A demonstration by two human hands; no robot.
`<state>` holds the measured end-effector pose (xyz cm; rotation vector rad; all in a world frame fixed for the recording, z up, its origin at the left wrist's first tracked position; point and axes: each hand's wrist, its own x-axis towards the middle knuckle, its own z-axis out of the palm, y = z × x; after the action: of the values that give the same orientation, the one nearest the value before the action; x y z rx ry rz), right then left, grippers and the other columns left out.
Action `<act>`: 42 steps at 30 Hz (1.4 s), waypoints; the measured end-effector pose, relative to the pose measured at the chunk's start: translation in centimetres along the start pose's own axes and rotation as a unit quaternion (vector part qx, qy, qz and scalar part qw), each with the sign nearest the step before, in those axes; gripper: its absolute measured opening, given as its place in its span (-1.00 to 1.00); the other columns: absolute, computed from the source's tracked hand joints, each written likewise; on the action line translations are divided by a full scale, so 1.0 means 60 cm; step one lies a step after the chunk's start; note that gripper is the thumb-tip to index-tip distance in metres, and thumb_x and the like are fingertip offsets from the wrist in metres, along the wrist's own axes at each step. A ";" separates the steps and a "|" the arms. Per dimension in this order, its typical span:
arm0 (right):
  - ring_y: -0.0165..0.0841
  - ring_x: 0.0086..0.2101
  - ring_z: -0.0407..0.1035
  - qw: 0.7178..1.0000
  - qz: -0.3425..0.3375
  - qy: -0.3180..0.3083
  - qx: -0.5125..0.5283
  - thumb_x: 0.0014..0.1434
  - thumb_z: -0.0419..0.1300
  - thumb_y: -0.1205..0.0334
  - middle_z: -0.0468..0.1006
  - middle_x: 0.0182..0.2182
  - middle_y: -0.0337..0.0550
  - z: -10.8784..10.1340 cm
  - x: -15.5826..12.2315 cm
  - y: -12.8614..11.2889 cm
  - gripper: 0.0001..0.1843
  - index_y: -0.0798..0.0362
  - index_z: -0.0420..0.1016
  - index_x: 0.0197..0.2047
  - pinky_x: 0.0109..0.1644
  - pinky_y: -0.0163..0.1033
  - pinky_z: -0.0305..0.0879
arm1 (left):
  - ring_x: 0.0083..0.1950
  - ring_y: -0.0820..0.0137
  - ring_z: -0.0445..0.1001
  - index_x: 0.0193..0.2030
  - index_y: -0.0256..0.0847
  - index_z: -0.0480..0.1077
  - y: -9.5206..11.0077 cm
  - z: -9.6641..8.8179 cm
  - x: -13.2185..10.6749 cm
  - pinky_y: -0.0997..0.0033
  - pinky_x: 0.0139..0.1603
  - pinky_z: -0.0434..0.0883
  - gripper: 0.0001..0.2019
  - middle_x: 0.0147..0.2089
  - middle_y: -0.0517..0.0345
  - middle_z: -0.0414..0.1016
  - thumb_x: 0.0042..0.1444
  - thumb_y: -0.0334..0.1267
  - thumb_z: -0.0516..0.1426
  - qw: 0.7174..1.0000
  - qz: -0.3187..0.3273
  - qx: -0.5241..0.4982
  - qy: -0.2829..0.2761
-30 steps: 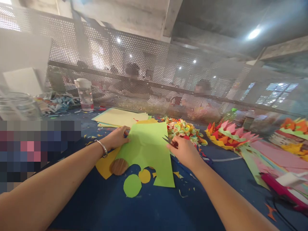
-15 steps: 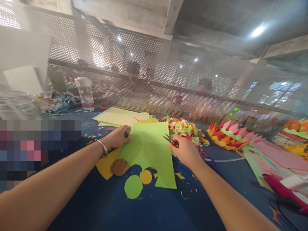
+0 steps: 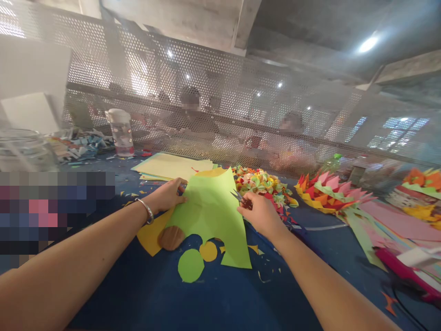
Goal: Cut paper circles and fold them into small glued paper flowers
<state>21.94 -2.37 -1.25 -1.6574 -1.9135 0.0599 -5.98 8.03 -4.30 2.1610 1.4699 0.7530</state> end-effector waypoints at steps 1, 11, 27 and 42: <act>-0.33 -0.50 0.37 1.000 -0.001 0.005 0.004 -0.01 0.18 0.34 0.46 -0.56 -0.26 0.000 0.000 0.000 -0.86 0.00 0.28 -0.51 -0.37 -0.31 0.21 | -0.16 0.18 0.49 0.07 -0.25 0.35 0.000 0.000 0.000 0.29 -0.19 0.40 -0.43 -0.11 -0.01 0.52 -0.17 -0.16 0.21 1.000 -0.001 -0.004 0.001; -0.25 -0.36 0.46 0.989 -0.041 0.132 0.046 0.13 0.13 0.27 0.55 -0.43 -0.13 -0.006 -0.007 -0.006 -0.97 0.02 0.35 -0.32 -0.26 -0.23 0.29 | -0.06 0.18 0.50 0.21 -0.21 0.23 0.021 -0.006 -0.010 0.30 -0.18 0.43 -0.32 0.03 -0.07 0.51 -0.07 -0.11 0.26 0.990 -0.054 -0.128 0.020; -0.26 -0.38 0.46 0.978 -0.085 0.174 0.071 0.17 0.13 0.25 0.53 -0.42 -0.14 -0.009 -0.014 -0.006 -0.96 0.01 0.33 -0.29 -0.27 -0.20 0.33 | -0.61 0.57 0.17 -0.43 -0.30 0.49 0.038 -0.019 -0.009 0.58 -0.64 0.09 -0.84 -0.64 0.30 0.26 -0.02 -0.25 0.32 0.918 -0.110 -0.376 0.051; -0.36 -0.47 0.41 0.998 -0.049 -0.038 -0.021 0.16 0.21 0.20 0.54 -0.49 -0.22 -0.018 -0.037 -0.029 -0.89 0.01 0.37 -0.37 -0.41 -0.28 0.19 | -0.01 0.24 0.49 0.12 -0.24 0.35 0.001 -0.033 0.021 0.09 -0.05 0.50 -0.68 0.10 -0.03 0.43 0.27 -0.18 0.14 0.835 -0.193 -0.466 0.219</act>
<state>20.96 -5.12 -0.54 -1.6054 -2.0631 0.0444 -6.84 9.24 -2.50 0.9537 1.2507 1.4723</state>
